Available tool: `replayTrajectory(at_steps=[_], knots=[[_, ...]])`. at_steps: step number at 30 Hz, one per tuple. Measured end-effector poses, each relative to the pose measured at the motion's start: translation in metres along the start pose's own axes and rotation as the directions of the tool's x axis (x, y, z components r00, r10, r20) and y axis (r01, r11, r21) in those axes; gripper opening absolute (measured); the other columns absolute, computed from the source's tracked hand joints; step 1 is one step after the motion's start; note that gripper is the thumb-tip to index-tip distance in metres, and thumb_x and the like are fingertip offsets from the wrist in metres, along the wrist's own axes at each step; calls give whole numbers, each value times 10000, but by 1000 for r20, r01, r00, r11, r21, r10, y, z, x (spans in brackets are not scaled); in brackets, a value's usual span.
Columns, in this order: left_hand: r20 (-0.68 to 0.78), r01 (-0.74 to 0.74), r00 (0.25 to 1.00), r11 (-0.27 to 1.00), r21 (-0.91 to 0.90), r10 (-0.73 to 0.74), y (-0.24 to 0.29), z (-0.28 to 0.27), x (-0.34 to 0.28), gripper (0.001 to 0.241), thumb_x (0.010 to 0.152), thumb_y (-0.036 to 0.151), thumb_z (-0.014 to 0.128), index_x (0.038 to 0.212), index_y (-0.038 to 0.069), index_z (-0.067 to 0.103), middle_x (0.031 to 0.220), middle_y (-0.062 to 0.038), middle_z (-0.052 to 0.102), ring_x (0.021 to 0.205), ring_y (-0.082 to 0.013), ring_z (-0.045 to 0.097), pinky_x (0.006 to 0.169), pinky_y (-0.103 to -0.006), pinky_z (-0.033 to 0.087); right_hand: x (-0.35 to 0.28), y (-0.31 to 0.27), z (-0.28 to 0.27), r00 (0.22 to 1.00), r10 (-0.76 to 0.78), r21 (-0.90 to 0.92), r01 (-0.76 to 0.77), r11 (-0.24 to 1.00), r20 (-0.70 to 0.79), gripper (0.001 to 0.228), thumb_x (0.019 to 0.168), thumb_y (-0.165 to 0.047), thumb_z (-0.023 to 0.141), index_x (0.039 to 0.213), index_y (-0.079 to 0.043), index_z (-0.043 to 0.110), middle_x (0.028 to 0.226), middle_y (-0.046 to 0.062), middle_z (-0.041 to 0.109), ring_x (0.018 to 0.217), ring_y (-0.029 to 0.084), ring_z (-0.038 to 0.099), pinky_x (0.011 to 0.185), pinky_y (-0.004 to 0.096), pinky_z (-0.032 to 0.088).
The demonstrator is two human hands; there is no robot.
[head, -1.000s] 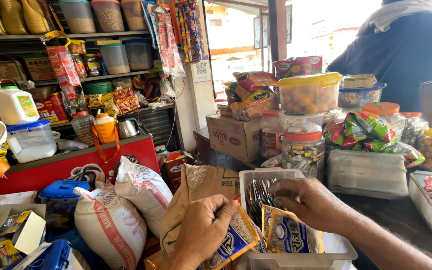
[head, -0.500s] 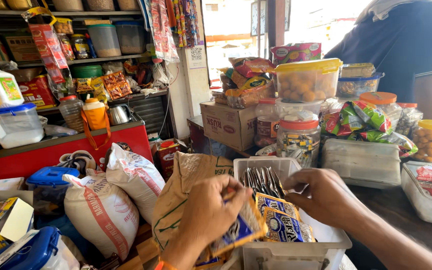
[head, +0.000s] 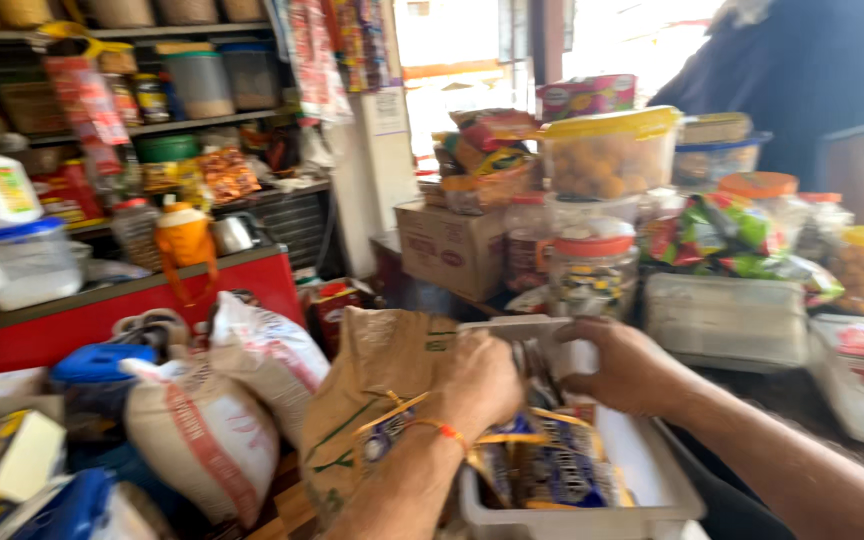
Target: The person sorts through packets of product by hand, picking them up from a pile and placing them into a plastic bin.
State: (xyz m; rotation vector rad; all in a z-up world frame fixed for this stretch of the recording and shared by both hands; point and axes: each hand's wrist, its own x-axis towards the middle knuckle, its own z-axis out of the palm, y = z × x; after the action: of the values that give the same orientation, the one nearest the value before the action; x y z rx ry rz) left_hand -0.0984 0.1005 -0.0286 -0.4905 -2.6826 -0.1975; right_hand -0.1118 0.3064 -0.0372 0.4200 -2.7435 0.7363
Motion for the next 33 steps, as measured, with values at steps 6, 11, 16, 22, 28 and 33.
replayTrajectory(at_steps=[6,11,16,22,28,33], knots=[[30,21,999,995,99,-24,14,14,-5,255,897,184,634,1034,15,766,1257,-220,650,1340,-397,498,1058,-494,464,-24,37,1,920,-393,210,386,898,-11,425,802,-203,809,1210,-124,721,1579,196,443,1546,414,214,1206,479,212],[-37,81,996,995,51,-79,17,9,-17,410,807,292,750,1086,-9,747,1339,-280,584,1348,-427,437,1044,-467,449,-21,40,2,910,-412,217,395,893,40,456,716,-84,751,1165,-165,758,1639,206,368,1577,417,141,1251,466,164],[-115,67,992,991,117,-53,14,18,-29,232,799,138,676,934,-26,771,1185,-273,659,1297,-430,532,1014,-467,494,-10,33,2,876,-472,123,460,880,98,625,661,-8,710,1262,-177,682,1581,294,322,1574,407,136,1290,476,86],[-292,53,956,991,126,-14,32,42,-15,263,894,86,550,918,-7,795,988,-251,741,1033,-368,702,1170,-496,400,-5,64,0,870,-482,242,448,861,104,812,578,138,634,1341,-139,627,1632,248,283,1571,366,113,1253,455,98],[-245,92,965,996,-11,-92,58,53,-15,255,827,160,562,834,110,813,917,-149,773,953,-304,721,1073,-494,426,1,144,12,920,-376,214,348,913,110,777,687,146,643,1405,-134,546,1579,136,439,1497,265,362,1225,364,239],[-87,260,954,938,-230,-286,59,50,-6,288,844,252,562,955,147,807,1149,-95,716,1226,-372,563,807,-669,521,17,152,23,941,-316,230,283,931,121,877,650,248,587,1461,-84,578,1702,165,352,1558,270,234,1224,424,243]])
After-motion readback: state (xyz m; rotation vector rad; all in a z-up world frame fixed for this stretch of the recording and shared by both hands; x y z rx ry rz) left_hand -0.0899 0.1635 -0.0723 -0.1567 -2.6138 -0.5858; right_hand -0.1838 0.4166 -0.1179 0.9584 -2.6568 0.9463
